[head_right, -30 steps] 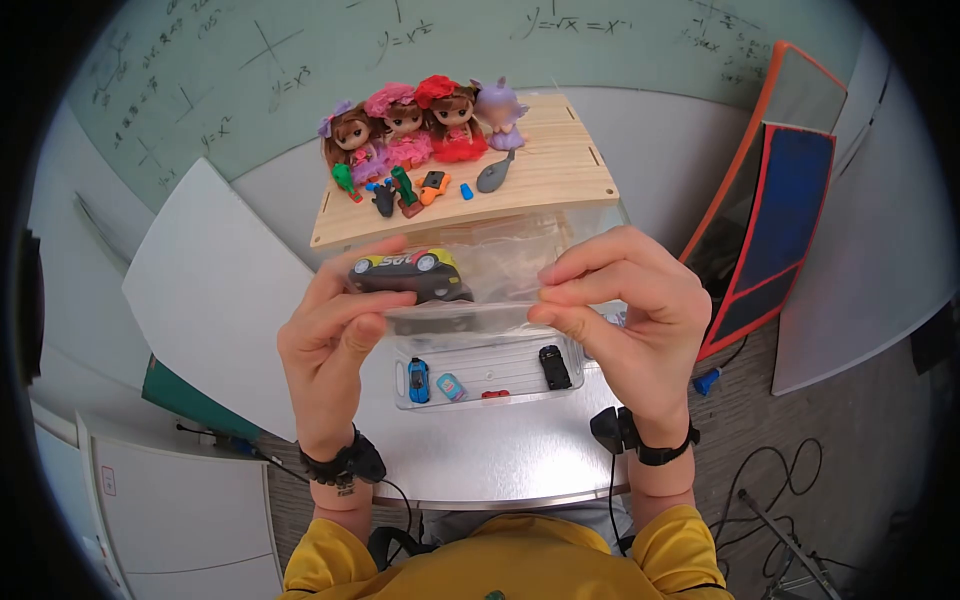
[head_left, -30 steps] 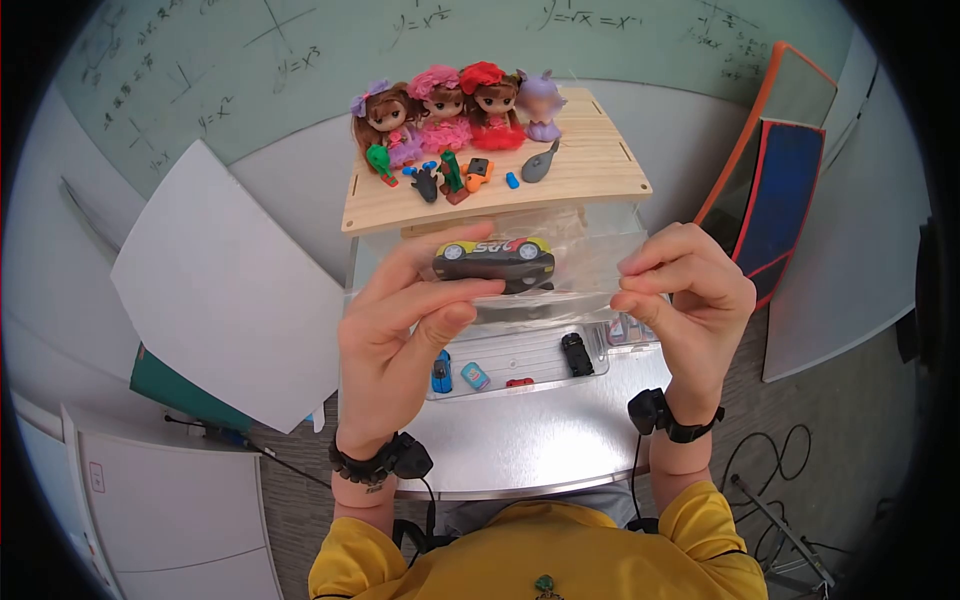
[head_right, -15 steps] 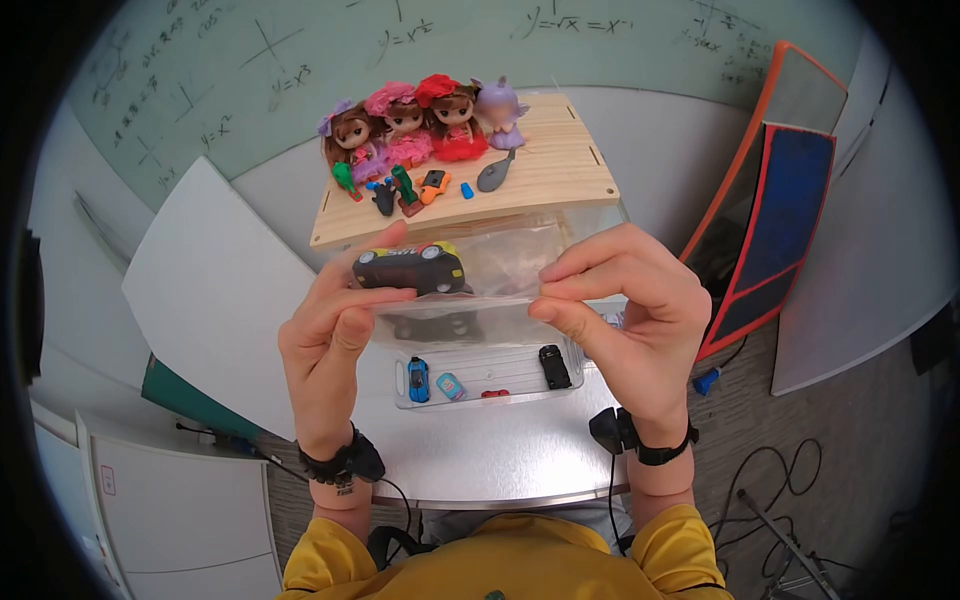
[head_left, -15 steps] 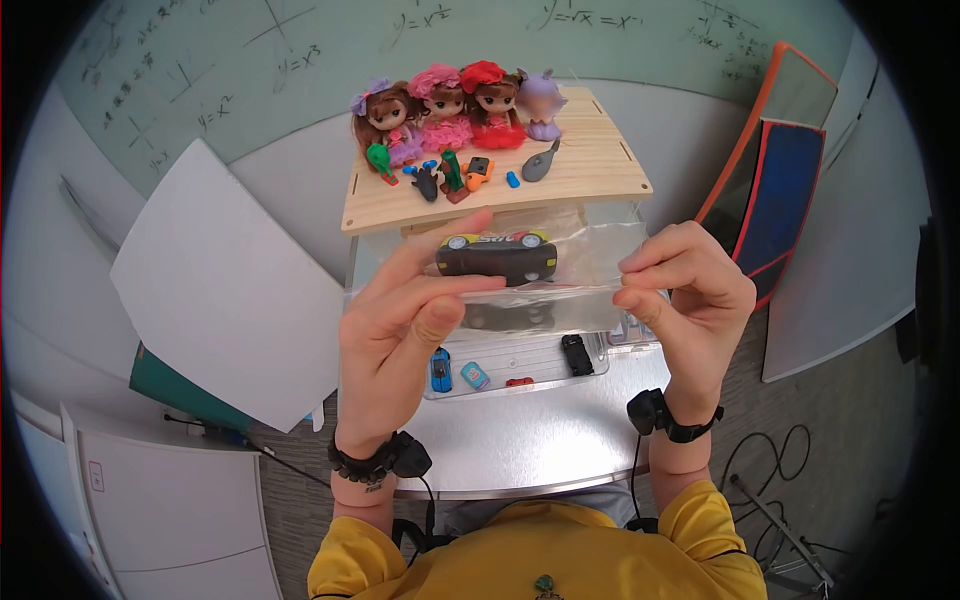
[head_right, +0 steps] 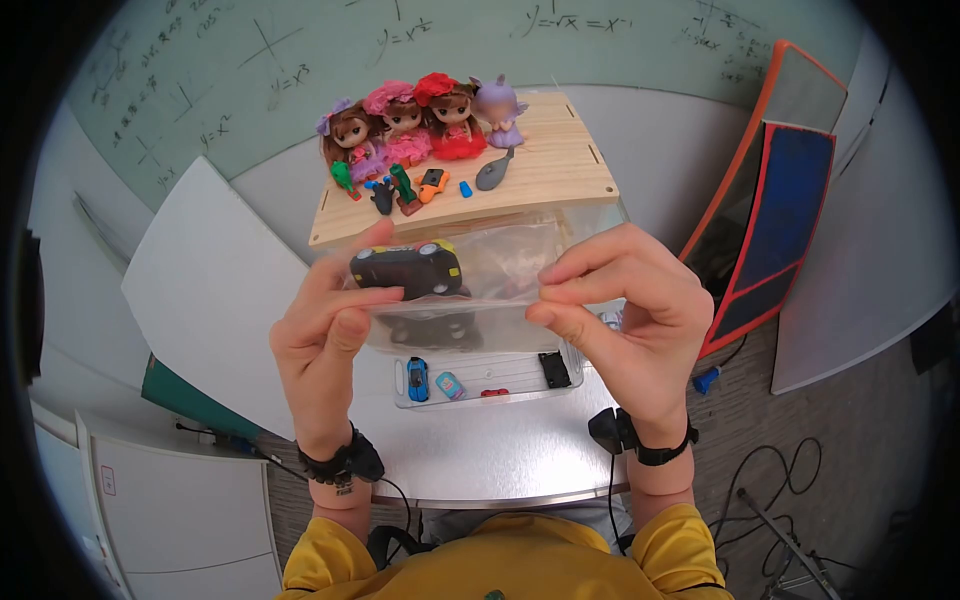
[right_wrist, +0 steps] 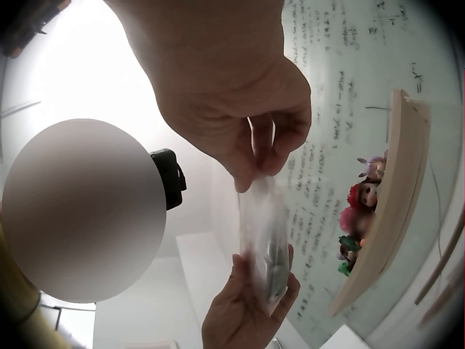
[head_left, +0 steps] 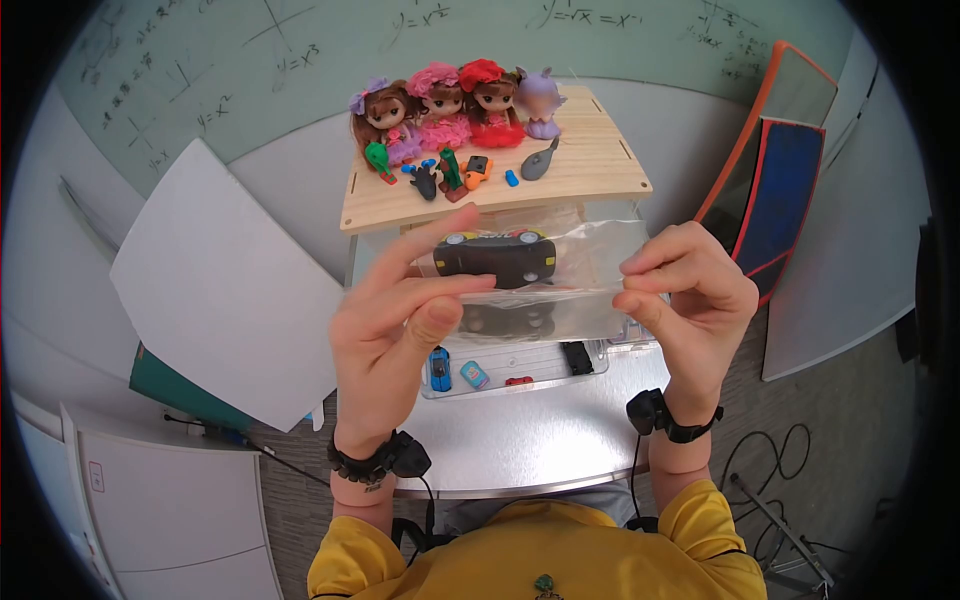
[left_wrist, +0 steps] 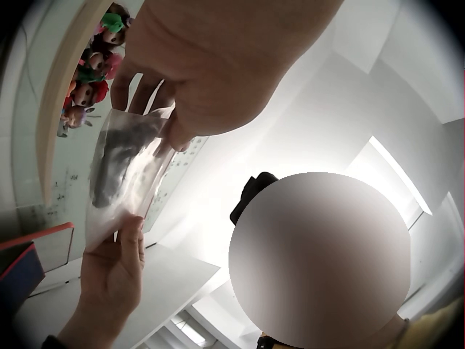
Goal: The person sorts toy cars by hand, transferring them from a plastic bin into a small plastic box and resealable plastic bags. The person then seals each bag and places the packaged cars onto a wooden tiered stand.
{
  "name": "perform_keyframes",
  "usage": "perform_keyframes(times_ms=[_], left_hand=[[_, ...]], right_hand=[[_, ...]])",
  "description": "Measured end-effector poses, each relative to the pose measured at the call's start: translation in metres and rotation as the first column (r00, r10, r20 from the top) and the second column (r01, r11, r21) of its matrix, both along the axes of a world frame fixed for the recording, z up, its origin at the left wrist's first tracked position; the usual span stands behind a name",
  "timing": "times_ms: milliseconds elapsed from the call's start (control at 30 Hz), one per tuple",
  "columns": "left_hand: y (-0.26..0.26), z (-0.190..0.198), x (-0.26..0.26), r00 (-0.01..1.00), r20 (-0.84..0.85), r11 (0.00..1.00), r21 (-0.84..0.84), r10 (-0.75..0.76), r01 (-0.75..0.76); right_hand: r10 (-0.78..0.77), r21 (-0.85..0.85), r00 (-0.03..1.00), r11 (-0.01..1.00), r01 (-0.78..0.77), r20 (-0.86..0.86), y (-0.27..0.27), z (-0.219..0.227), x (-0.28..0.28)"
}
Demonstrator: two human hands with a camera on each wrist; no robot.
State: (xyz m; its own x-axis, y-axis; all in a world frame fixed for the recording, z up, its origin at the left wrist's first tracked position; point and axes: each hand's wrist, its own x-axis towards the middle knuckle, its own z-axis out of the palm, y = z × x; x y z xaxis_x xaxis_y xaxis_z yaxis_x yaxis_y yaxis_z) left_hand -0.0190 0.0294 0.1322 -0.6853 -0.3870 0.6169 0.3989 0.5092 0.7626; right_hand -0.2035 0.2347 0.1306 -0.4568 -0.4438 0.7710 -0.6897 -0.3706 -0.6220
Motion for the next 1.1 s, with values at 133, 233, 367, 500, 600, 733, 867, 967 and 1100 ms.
perform_keyframes(times_ms=[133, 233, 367, 500, 600, 733, 867, 967, 1100], left_hand=[[-0.001, -0.002, 0.002, 0.998, -0.053, 0.999, 0.027, 0.027, -0.026], [0.001, -0.003, 0.005, 0.993, -0.117, 0.999, 0.043, 0.015, -0.01], [0.009, -0.002, 0.008, 0.977, -0.211, 0.999, 0.033, 0.017, -0.01], [0.008, -0.002, 0.01, 0.957, -0.286, 0.993, -0.09, 0.048, -0.076], [0.01, -0.002, 0.009, 0.952, -0.295, 0.988, -0.105, 0.076, -0.112], [0.018, 0.004, 0.016, 0.998, -0.067, 0.995, 0.095, 0.016, -0.009], [0.017, -0.001, 0.011, 0.986, -0.164, 0.992, 0.11, -0.041, 0.06], [0.019, -0.002, 0.011, 0.984, -0.167, 0.984, 0.152, -0.063, 0.089], [0.02, -0.01, 0.008, 0.988, -0.151, 0.983, 0.185, 0.02, 0.008]], right_hand=[[-0.006, -0.018, 1.0, 1.0, 0.006, 0.001, 0.0, 0.003, 0.004], [-0.015, -0.035, 0.999, 0.999, 0.017, 0.034, 0.004, 0.004, 0.011], [-0.021, -0.073, 0.998, 0.997, 0.025, 0.053, 0.012, 0.006, 0.019], [-0.049, -0.163, 0.999, 0.985, 0.049, 0.005, 0.011, 0.004, 0.02], [-0.046, -0.14, 0.998, 0.989, 0.041, -0.033, 0.01, 0.004, 0.017], [-0.05, -0.098, 0.998, 0.994, 0.053, 0.029, 0.007, 0.002, 0.014], [0.01, -0.089, 1.0, 0.996, -0.007, 0.029, 0.008, 0.001, 0.008], [0.092, -0.063, 0.99, 0.994, -0.085, 0.109, 0.009, 0.003, 0.011], [0.196, 0.062, 0.942, 0.973, -0.22, 0.273, 0.005, 0.004, 0.009]])
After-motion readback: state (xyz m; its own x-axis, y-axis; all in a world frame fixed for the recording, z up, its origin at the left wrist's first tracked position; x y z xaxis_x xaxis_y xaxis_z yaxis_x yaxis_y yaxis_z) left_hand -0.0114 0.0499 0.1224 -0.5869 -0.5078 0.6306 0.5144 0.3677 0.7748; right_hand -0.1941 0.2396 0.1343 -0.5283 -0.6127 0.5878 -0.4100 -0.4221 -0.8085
